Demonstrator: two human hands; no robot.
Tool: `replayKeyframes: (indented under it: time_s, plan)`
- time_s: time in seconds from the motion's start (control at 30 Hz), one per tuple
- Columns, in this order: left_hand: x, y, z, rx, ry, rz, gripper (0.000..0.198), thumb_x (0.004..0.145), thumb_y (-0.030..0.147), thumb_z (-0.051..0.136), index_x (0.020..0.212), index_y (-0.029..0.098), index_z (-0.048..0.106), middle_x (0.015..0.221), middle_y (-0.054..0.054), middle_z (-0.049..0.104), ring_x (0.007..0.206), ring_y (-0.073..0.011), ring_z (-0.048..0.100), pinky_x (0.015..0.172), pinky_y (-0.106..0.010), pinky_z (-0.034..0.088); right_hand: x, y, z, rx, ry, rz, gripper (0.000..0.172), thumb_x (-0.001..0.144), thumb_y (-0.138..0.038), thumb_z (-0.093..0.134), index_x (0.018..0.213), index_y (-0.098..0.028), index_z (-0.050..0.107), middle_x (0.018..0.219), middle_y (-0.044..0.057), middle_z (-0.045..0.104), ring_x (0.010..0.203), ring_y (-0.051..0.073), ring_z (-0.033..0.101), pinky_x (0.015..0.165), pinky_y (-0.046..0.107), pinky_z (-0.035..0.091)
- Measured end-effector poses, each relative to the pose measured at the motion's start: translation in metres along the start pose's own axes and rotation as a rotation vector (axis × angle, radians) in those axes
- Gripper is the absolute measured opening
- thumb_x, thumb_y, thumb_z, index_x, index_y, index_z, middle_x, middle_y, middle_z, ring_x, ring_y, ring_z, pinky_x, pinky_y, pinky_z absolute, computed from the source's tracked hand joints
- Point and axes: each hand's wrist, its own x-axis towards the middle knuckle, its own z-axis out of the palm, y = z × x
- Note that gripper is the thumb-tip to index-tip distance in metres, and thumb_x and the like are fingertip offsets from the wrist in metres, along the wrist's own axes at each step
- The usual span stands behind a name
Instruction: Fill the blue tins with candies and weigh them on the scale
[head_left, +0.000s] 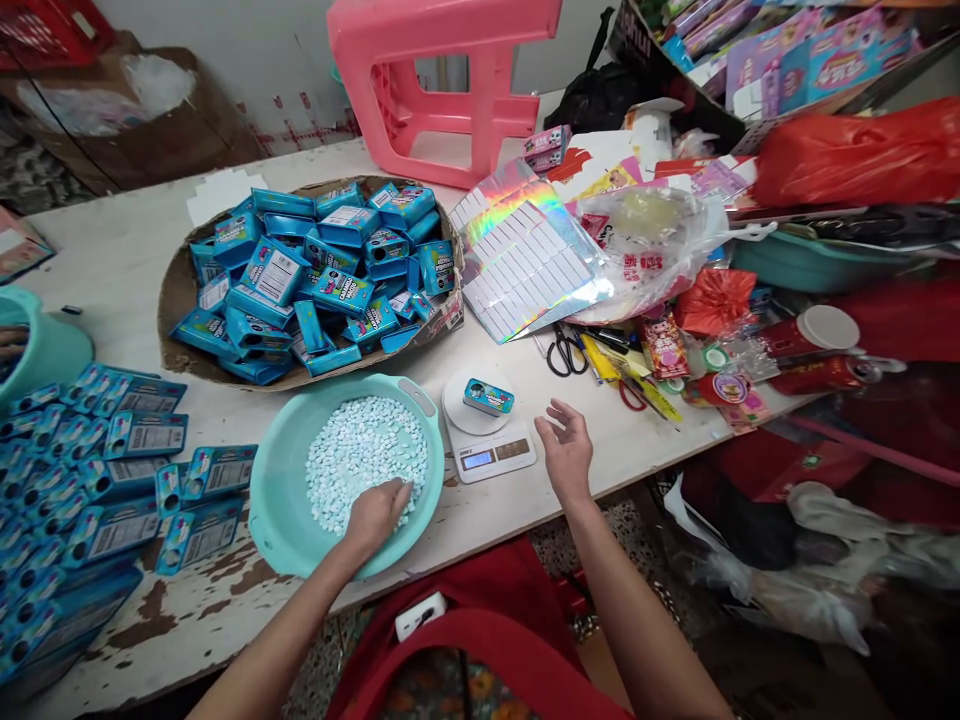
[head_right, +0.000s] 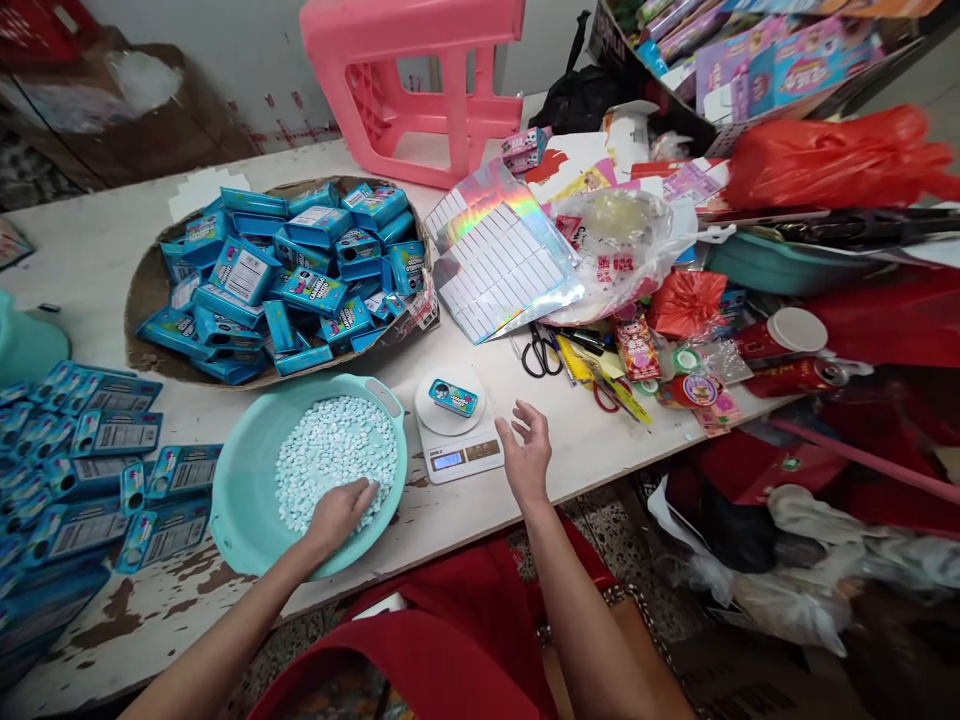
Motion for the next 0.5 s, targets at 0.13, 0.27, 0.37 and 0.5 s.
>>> replayKeyframes:
  time_s: [0.13, 0.27, 0.37, 0.5]
  plan:
    - [0.007, -0.002, -0.015, -0.642, 0.132, -0.214, 0.041, 0.078, 0.053, 0.051, 0.055, 0.02, 0.043, 0.048, 0.002, 0.039, 0.047, -0.0123, 0.039, 0.049, -0.024, 0.031, -0.011, 0.009, -0.014, -0.014, 0.006, 0.055, 0.039, 0.077, -0.04, 0.063, 0.108, -0.017, 0.057, 0.109, 0.011, 0.061, 0.098, 0.021, 0.058, 0.086, 0.043, 0.049]
    - [0.008, 0.004, -0.031, -1.187, 0.093, -0.228, 0.032, 0.077, 0.048, 0.056, 0.067, 0.017, 0.052, 0.054, 0.001, 0.051, 0.042, -0.0098, 0.041, 0.042, -0.022, 0.029, -0.02, 0.014, -0.018, -0.03, 0.021, 0.088, 0.037, 0.076, -0.041, 0.063, 0.105, -0.017, 0.059, 0.106, 0.011, 0.063, 0.096, 0.022, 0.059, 0.085, 0.044, 0.048]
    - [0.01, 0.013, -0.04, -1.33, 0.125, -0.173, 0.031, 0.077, 0.044, 0.059, 0.068, 0.016, 0.051, 0.055, 0.001, 0.051, 0.044, -0.0087, 0.045, 0.041, -0.02, 0.032, -0.021, 0.015, -0.014, -0.018, 0.009, 0.083, 0.037, 0.076, -0.041, 0.063, 0.104, -0.017, 0.059, 0.106, 0.011, 0.063, 0.096, 0.021, 0.059, 0.085, 0.043, 0.049]
    - [0.016, 0.028, -0.045, -1.403, 0.143, -0.132, 0.035, 0.077, 0.047, 0.061, 0.066, 0.017, 0.048, 0.047, 0.005, 0.041, 0.039, -0.0069, 0.041, 0.037, -0.019, 0.028, -0.019, 0.011, -0.006, -0.007, -0.029, 0.079, 0.035, 0.076, -0.041, 0.063, 0.102, -0.017, 0.06, 0.104, 0.011, 0.064, 0.094, 0.021, 0.059, 0.085, 0.042, 0.048]
